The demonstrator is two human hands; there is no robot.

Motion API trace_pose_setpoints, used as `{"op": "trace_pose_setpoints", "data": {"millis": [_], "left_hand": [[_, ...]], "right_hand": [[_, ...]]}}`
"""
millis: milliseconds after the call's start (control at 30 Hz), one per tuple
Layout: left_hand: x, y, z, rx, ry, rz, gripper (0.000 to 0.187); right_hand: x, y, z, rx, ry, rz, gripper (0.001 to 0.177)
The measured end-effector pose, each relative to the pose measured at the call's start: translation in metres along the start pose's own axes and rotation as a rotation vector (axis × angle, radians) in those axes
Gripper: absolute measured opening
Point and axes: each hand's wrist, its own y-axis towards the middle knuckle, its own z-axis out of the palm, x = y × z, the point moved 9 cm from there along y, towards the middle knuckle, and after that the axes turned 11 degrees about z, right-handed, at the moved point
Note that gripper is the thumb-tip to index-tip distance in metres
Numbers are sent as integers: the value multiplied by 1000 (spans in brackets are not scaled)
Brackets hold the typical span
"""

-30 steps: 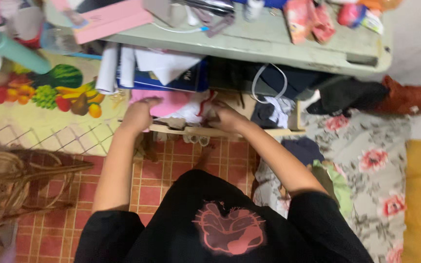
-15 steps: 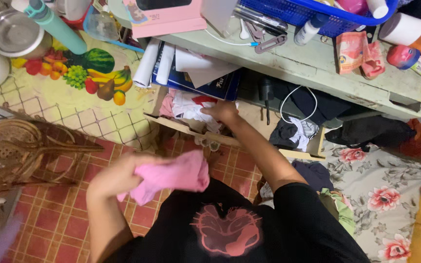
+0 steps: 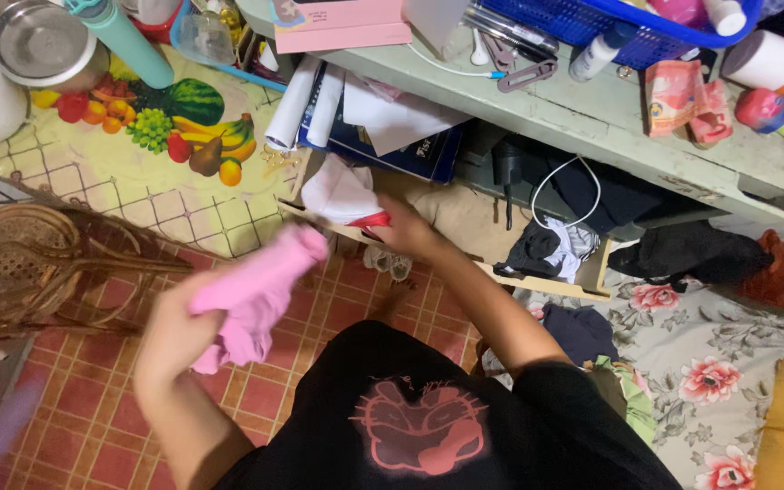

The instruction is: The person opens a drawer and removes various clothing items one by one, placing them onto a nearby bed. The person handles shirts, pants, and other garments, moving them from the drawer to the bed surface.

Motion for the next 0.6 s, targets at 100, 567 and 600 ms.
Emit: {"op": "trace_pose_setpoints", "data": {"millis": [100, 567, 600], "left_hand": [[-39, -10, -20, -289, -111, 149, 52], [-127, -40, 311, 1282, 305, 819, 80], [-131, -45, 317, 1386, 111, 855, 74]], "right_hand": [[22, -33, -26, 23, 367, 37, 61], [-119, -261, -82, -437, 981, 479, 37], [-151, -303, -96, -555, 954, 572, 37]]}}
